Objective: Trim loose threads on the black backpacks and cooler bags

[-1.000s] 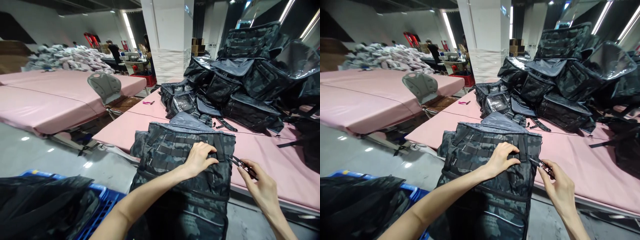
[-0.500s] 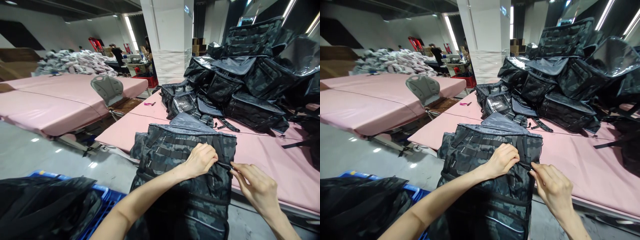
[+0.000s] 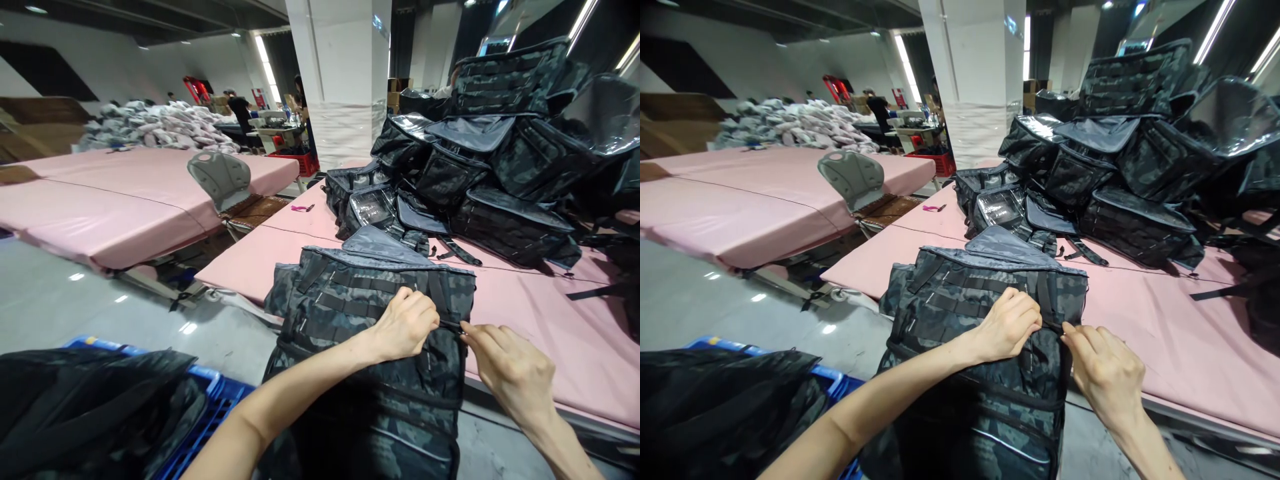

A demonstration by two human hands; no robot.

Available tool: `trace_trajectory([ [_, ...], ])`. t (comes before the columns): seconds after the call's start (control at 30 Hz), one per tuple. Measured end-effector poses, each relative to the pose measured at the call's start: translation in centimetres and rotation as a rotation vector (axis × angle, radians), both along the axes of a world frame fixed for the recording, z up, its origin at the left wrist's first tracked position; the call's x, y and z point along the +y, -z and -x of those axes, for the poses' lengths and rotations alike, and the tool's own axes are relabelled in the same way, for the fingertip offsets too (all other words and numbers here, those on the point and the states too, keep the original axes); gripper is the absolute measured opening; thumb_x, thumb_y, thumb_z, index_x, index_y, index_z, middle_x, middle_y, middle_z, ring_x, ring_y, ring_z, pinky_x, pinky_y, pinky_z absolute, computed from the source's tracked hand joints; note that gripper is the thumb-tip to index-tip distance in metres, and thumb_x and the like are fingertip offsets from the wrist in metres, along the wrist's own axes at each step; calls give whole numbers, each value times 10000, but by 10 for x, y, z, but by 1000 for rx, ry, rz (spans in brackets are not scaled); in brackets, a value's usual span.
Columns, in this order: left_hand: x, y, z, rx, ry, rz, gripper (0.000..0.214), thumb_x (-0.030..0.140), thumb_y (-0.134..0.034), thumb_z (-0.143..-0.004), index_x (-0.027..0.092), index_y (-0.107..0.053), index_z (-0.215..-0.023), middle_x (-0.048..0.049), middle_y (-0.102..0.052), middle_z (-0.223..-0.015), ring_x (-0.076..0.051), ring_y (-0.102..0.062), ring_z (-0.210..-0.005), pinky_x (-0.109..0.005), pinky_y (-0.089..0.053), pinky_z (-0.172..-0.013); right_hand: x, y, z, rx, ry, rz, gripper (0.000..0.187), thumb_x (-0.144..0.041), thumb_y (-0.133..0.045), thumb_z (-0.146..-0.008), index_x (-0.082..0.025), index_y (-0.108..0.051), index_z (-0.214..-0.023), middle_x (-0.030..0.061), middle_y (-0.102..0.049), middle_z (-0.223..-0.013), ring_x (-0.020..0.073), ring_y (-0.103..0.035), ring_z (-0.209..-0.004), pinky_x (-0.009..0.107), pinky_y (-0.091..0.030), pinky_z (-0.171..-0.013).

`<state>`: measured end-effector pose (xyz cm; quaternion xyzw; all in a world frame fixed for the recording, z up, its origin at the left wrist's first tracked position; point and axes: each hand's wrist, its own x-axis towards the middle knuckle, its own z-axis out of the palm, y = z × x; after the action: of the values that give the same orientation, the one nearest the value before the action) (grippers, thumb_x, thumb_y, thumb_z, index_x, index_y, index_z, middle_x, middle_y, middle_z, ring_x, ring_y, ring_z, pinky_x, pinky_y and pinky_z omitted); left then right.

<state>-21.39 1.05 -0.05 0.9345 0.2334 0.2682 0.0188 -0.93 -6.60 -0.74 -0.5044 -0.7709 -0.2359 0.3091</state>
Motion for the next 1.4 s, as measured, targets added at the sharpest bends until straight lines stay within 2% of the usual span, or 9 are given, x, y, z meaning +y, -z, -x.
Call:
trace_trajectory([
  [0.17,-1,-15,28,-57,310,629,423,287,-320,-943,162,-635,-690,-5,-654,-807,-103,-585,-785,-222,-394,-802,2,9,-9,278,-50,166,298,-343,-557,-854,-197,-559,-1113,35,-646,-883,129,-597,-710,215,-427,-586],
  [0.3,11,4,24,-327,-98,629,336,286,-373,-917,154,-663,-812,-31,-650,-895,-144,-576,-871,-261,-422,-830,14,13,14,13,52,67,285,-301,-532,-865,-206,-582,-1130,10,-615,-763,100,-547,-569,230,-341,-508],
  [0.4,12,28,15,-290,-179,541,150,220,-514,-843,180,-651,-888,-26,-641,-955,-158,-549,-916,-307,-425,-859,27,13,29,7,69,96,196,-196,-465,-869,-222,-647,-936,3,-610,-761,81,-497,-520,246,-274,-468],
  [0.63,6,32,19,-317,-148,553,118,137,-573,-787,186,-642,-869,-20,-650,-953,-150,-577,-918,-302,-441,-870,60,6,22,1336,-113,488,413,-533,-535,-785,-196,-407,-584,-61,-320,-470,66,-251,-388,221,-224,-375],
  [0.8,13,6,-2,-562,-156,522,243,154,-526,-820,196,-606,-1045,-54,-612,-1106,-126,-586,-827,-272,-484,-796,59,-5,20,1793,-196,627,468,-471,-790,-546,-164,-446,-619,-86,-297,-524,14,-192,-410,182,-162,-377],
  [0.9,19,-4,-25,-579,-2,540,249,160,-555,-805,193,-623,-1042,-60,-605,-1135,-149,-583,-934,-277,-476,-839,54,-9,23,1782,-230,614,453,-451,-796,-552,-159,-455,-608,-91,-271,-516,13,-192,-415,182,-168,-383],
  [1.0,25,-8,-39,-552,15,640,139,167,-584,-783,169,-682,-882,-27,-653,-857,-145,-594,-814,-265,-472,-800,52,-10,21,1648,-189,589,421,-492,-749,-604,-155,-495,-620,-79,-296,-500,30,-221,-416,194,-190,-381],
  [1.17,33,-9,-37,-576,-23,833,179,215,-609,-765,158,-707,-903,-18,-645,-805,-125,-566,-724,-242,-457,-734,43,-2,4,1092,62,311,419,-493,-622,-732,-153,-611,-977,41,-614,-804,140,-532,-650,256,-441,-565],
  [1.4,31,-8,-38,-719,24,986,214,243,-620,-740,149,-715,-907,-30,-629,-816,-111,-537,-688,-221,-440,-659,28,7,0,633,182,125,315,-445,-503,-843,-181,-629,-961,48,-679,-827,138,-589,-604,239,-425,-542],
])
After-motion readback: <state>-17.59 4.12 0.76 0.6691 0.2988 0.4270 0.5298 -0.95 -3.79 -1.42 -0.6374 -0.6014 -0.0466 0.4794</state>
